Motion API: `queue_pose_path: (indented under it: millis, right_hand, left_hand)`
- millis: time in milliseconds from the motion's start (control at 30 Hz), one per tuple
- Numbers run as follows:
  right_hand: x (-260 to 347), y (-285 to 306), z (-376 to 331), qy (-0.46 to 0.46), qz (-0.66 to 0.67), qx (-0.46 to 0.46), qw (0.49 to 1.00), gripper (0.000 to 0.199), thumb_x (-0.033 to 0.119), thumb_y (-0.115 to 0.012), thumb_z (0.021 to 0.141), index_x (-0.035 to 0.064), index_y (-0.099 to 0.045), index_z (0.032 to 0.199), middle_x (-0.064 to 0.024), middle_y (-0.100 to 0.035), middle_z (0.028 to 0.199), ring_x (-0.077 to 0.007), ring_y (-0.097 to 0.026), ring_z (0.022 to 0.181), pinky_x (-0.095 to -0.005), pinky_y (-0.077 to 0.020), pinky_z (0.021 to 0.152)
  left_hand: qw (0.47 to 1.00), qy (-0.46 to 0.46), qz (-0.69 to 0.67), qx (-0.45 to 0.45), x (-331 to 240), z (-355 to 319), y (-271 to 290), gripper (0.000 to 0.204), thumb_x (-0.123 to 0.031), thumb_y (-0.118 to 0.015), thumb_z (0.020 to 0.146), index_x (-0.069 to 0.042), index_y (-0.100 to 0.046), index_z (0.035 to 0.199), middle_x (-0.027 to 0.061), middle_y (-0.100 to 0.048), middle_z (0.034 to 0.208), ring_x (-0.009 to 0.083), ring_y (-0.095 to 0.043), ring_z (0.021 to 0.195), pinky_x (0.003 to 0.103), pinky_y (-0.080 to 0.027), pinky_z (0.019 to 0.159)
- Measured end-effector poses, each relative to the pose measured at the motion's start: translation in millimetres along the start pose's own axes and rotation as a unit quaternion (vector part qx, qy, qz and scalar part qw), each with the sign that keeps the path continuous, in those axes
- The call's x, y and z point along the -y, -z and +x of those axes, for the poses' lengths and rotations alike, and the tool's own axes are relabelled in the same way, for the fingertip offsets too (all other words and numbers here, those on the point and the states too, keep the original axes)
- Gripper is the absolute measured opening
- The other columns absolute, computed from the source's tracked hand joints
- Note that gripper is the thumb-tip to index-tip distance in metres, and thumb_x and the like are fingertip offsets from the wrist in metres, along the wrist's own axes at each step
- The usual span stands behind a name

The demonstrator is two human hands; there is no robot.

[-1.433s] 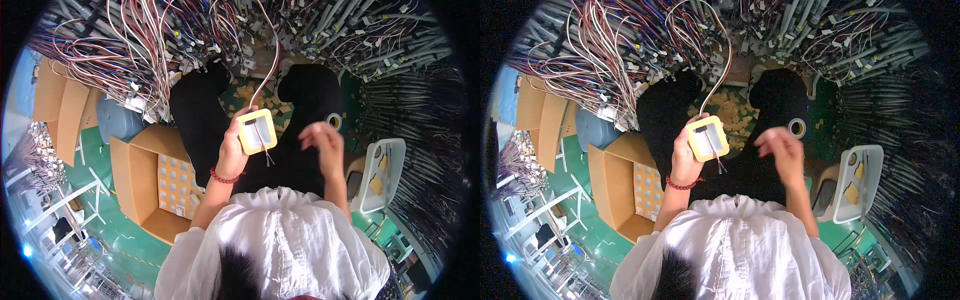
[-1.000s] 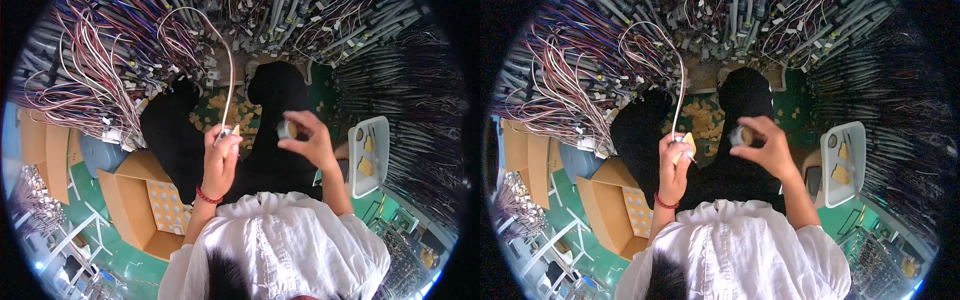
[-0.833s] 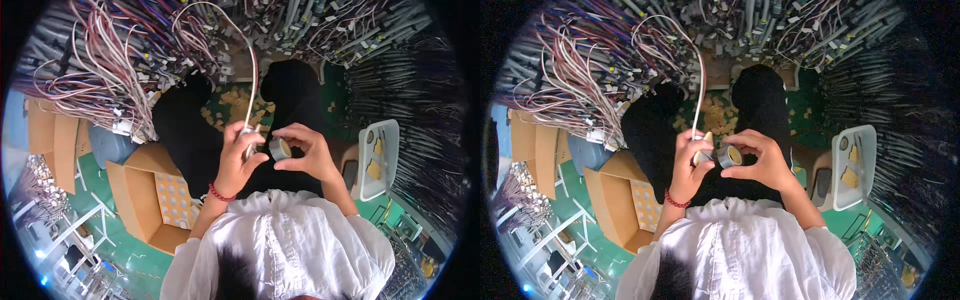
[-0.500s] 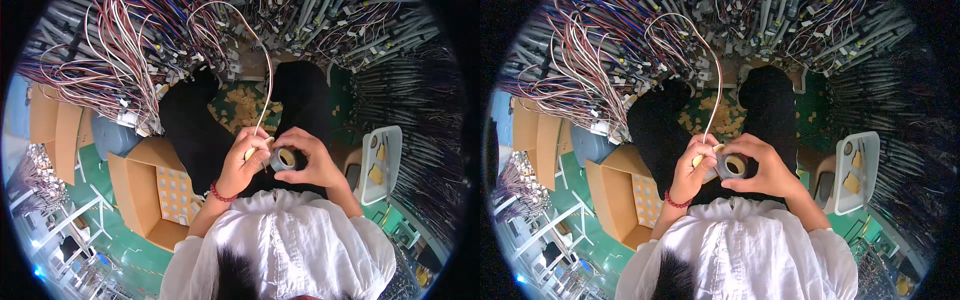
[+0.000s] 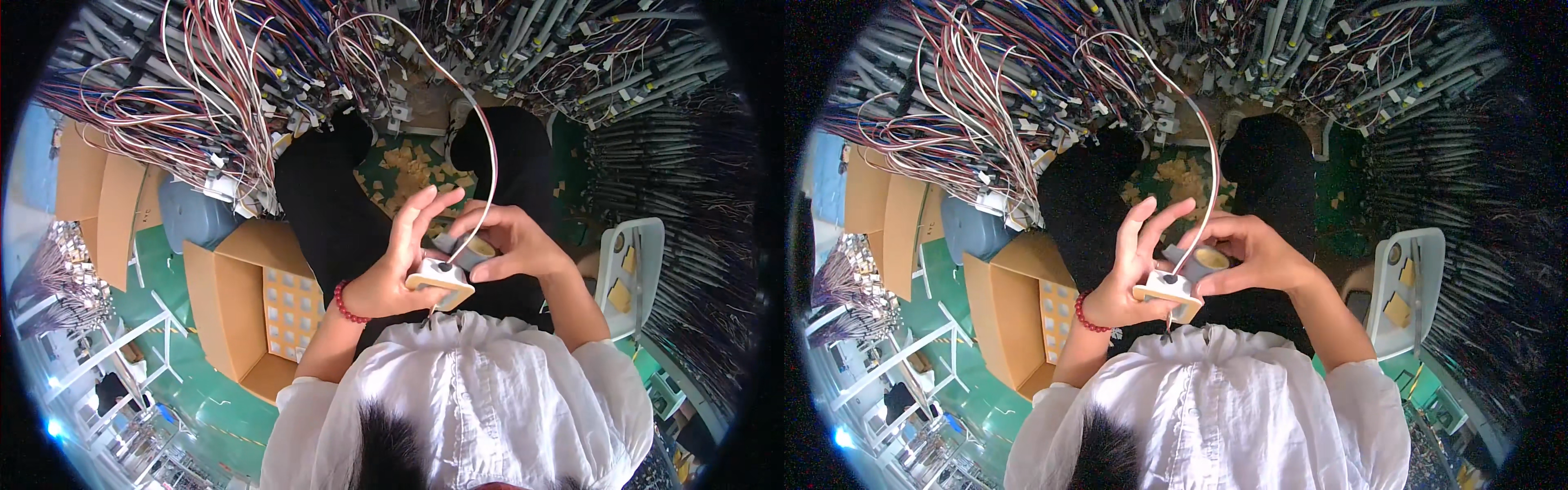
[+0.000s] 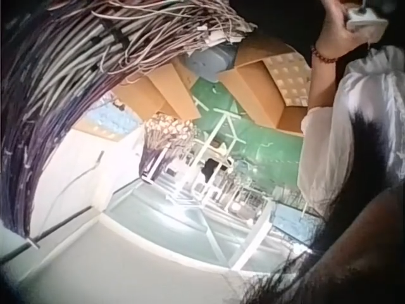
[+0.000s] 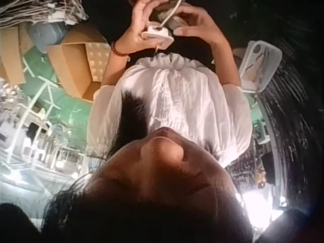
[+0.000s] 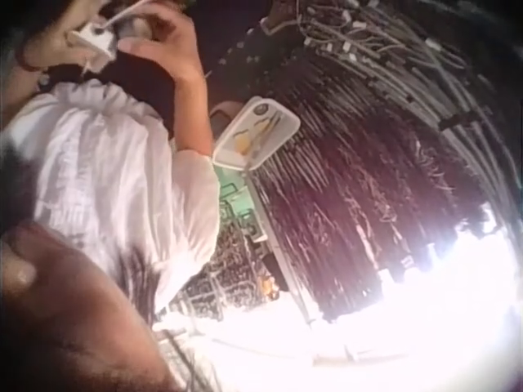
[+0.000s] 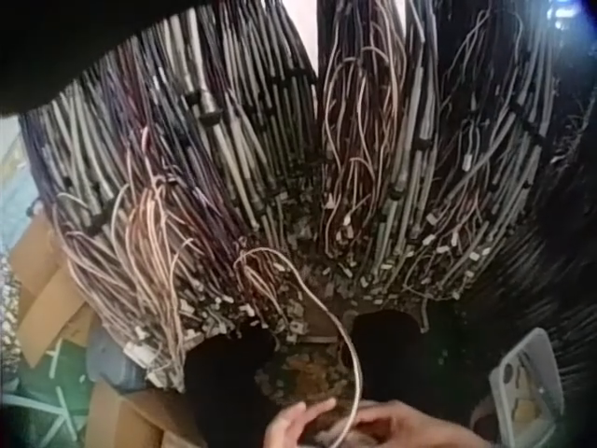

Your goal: Wrapping electrical tape around wire harness components in a factory.

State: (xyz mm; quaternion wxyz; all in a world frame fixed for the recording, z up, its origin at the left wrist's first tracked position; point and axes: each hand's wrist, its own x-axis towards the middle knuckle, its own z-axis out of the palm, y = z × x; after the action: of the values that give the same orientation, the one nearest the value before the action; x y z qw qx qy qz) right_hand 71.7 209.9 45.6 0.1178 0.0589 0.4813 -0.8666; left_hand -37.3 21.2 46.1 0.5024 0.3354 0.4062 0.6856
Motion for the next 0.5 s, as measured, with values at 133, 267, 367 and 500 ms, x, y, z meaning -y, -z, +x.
queue_pose_path:
  millis: [133, 267, 367, 500]
  right_hand:
    - [5, 2, 6, 0.023, -0.053, 0.068, 0.996, 0.048, 0.002, -0.081, 0.065, 0.0006, -0.062, 0.109, -0.0057, -0.052, 0.112, -0.0167, -0.052, 0.108, -0.0297, -0.0399, 0.098]
    - [14, -3, 7, 0.002, -0.061, 0.086, 0.994, 0.047, 0.002, -0.08, 0.064, 0.0003, -0.062, 0.108, -0.0056, -0.052, 0.11, -0.0167, -0.052, 0.107, -0.028, -0.0396, 0.096]
    - [16, -4, 6, 0.0, -0.058, 0.104, 0.993, 0.046, 0.002, -0.079, 0.065, -0.0008, -0.062, 0.107, -0.0054, -0.051, 0.11, -0.017, -0.052, 0.106, -0.0279, -0.0397, 0.096]
    - [18, -5, 7, 0.012, -0.097, 0.112, 0.989, 0.047, 0.006, -0.079, 0.065, 0.001, -0.062, 0.108, -0.0067, -0.052, 0.109, -0.0181, -0.053, 0.105, -0.0289, -0.0402, 0.095]
  left_hand:
    - [1.0, 0.007, 0.019, 0.024, -3, 3, 2, 0.104, 0.008, -0.059, 0.07, -0.017, 0.007, 0.147, 0.0152, -0.01, 0.152, 0.0217, -0.031, 0.132, 0.028, -0.049, 0.082]
    - [1.0, -0.001, 0.003, 0.03, -3, 2, 3, 0.105, 0.006, -0.059, 0.069, -0.015, 0.007, 0.147, 0.0153, -0.01, 0.152, 0.0222, -0.025, 0.136, 0.027, -0.048, 0.083]
    - [0.999, 0.012, 0.006, 0.035, -3, 2, 5, 0.105, 0.004, -0.06, 0.069, -0.015, 0.008, 0.147, 0.0152, -0.01, 0.153, 0.0216, -0.028, 0.134, 0.027, -0.048, 0.081]
    - [0.999, 0.021, 0.016, 0.037, -5, -1, 7, 0.106, 0.004, -0.061, 0.068, -0.014, 0.008, 0.147, 0.0152, -0.011, 0.153, 0.0208, -0.032, 0.131, 0.026, -0.048, 0.077]
